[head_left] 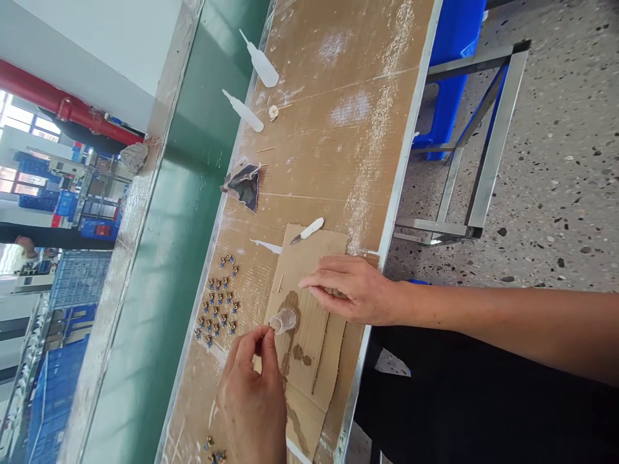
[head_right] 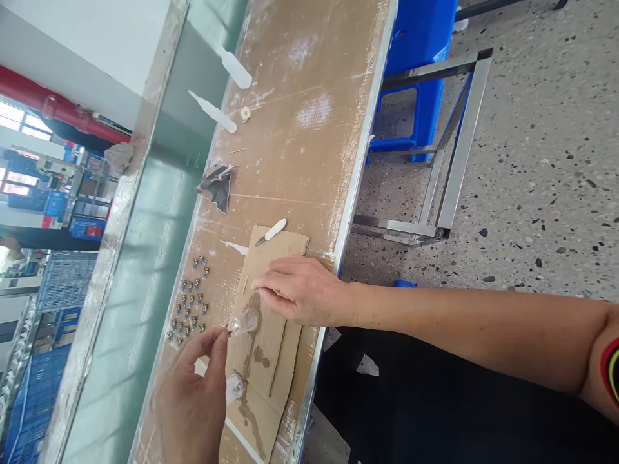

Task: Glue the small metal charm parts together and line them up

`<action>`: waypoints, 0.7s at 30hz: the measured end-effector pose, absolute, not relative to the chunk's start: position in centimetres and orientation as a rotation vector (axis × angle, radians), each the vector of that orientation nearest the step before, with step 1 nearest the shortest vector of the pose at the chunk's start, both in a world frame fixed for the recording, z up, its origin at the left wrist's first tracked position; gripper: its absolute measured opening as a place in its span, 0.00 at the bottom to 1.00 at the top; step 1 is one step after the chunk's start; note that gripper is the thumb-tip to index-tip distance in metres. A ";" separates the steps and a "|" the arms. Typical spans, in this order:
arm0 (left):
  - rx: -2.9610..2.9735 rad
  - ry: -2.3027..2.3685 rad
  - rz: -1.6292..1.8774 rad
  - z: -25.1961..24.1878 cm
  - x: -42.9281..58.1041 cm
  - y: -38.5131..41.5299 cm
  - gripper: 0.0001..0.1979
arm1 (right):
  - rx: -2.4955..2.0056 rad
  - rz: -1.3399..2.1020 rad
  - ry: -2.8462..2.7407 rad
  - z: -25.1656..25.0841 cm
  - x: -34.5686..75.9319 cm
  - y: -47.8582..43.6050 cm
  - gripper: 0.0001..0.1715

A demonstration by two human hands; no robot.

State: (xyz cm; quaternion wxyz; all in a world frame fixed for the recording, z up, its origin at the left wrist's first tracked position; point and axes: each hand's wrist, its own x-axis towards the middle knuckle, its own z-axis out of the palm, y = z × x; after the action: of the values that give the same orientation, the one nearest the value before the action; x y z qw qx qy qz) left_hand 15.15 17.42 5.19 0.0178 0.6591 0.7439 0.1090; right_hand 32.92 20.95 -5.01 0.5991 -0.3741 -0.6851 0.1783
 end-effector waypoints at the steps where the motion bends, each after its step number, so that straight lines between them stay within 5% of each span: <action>1: 2.015 2.324 0.329 5.5 15.2 17.3 0.12 | -0.866 0.416 -1.586 -5.0 32.9 21.0 0.11; 5: 1.750 2.421 0.444 6.7 15.2 15.8 0.12 | -0.852 0.412 -1.571 -5.0 33.1 21.0 0.10; 14: 0.745 2.411 1.443 4.3 12.1 7.2 0.15 | -0.877 0.507 -1.613 -4.7 33.3 20.2 0.08; 21: 0.322 2.333 1.622 1.7 8.9 0.1 0.16 | -0.979 0.564 -1.689 -4.4 33.3 19.3 0.08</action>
State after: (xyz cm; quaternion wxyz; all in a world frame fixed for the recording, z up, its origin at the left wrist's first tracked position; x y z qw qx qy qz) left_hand 8.86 0.06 1.69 0.1406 0.1116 0.8077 0.5616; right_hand 33.31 19.33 -4.41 0.5267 -0.4094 -0.7066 0.2360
